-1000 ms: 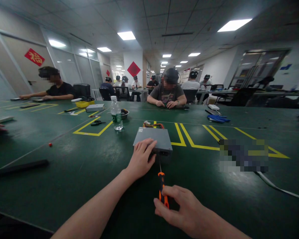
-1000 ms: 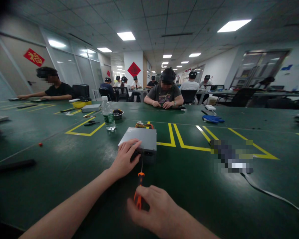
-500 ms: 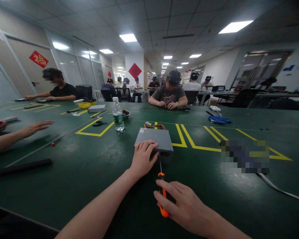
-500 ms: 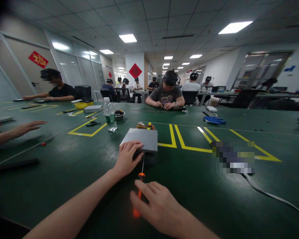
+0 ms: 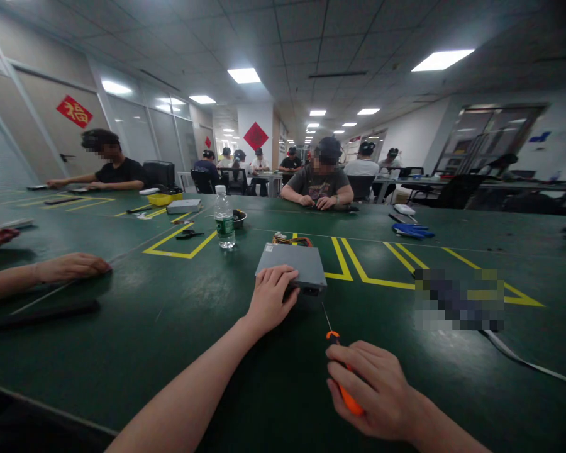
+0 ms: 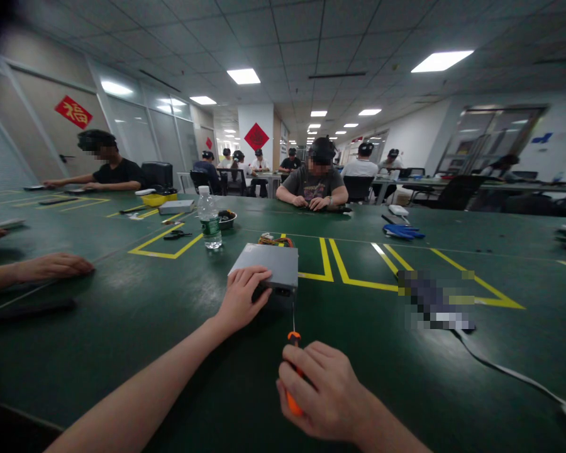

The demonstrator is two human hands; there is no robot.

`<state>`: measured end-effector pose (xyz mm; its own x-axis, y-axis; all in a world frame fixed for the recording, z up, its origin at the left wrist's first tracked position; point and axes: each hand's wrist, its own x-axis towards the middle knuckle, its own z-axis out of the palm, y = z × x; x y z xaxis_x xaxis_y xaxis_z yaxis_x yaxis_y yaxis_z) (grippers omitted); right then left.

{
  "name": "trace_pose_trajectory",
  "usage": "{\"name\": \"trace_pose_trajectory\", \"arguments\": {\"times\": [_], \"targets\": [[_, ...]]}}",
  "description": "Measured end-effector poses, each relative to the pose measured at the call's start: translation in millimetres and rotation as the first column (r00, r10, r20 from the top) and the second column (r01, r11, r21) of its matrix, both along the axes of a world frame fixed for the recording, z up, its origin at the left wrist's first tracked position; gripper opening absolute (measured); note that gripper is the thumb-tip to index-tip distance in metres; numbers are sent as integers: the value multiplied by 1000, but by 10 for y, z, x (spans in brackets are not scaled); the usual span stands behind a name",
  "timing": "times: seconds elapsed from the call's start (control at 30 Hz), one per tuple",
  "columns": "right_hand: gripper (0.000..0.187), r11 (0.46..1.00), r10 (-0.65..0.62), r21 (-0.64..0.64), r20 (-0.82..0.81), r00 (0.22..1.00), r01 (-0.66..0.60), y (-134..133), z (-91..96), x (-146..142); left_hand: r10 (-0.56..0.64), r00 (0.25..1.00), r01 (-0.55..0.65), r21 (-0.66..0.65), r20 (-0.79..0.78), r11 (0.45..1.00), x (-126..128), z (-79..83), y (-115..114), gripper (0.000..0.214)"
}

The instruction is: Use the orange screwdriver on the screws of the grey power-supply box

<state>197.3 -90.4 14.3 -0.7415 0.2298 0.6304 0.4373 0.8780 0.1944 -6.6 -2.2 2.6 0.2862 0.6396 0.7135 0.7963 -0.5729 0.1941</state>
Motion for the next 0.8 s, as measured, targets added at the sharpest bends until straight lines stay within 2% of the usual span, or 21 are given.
{"name": "trace_pose_trajectory", "arguments": {"times": [0.17,0.37,0.57,0.7,0.8], "targets": [[23,997,29,-65,-83,996,-34,22,-12,43,-20,1000,20,-4,-22,1000,-21,10,-13,32],[26,995,23,-92,-54,998,-28,46,-31,73,-27,999,26,-19,-37,999,-32,6,-31,33],[19,1000,14,12,-13,1000,-13,62,-6,43,-46,999,46,-10,5,999,-30,12,-47,32],[17,999,-5,31,12,1000,4,68,3,47,-52,997,49,55,48,997,-33,30,-89,28],[17,999,-26,24,16,1000,26,63,-8,65,-48,997,41,105,60,994,-33,46,-126,17]]}}
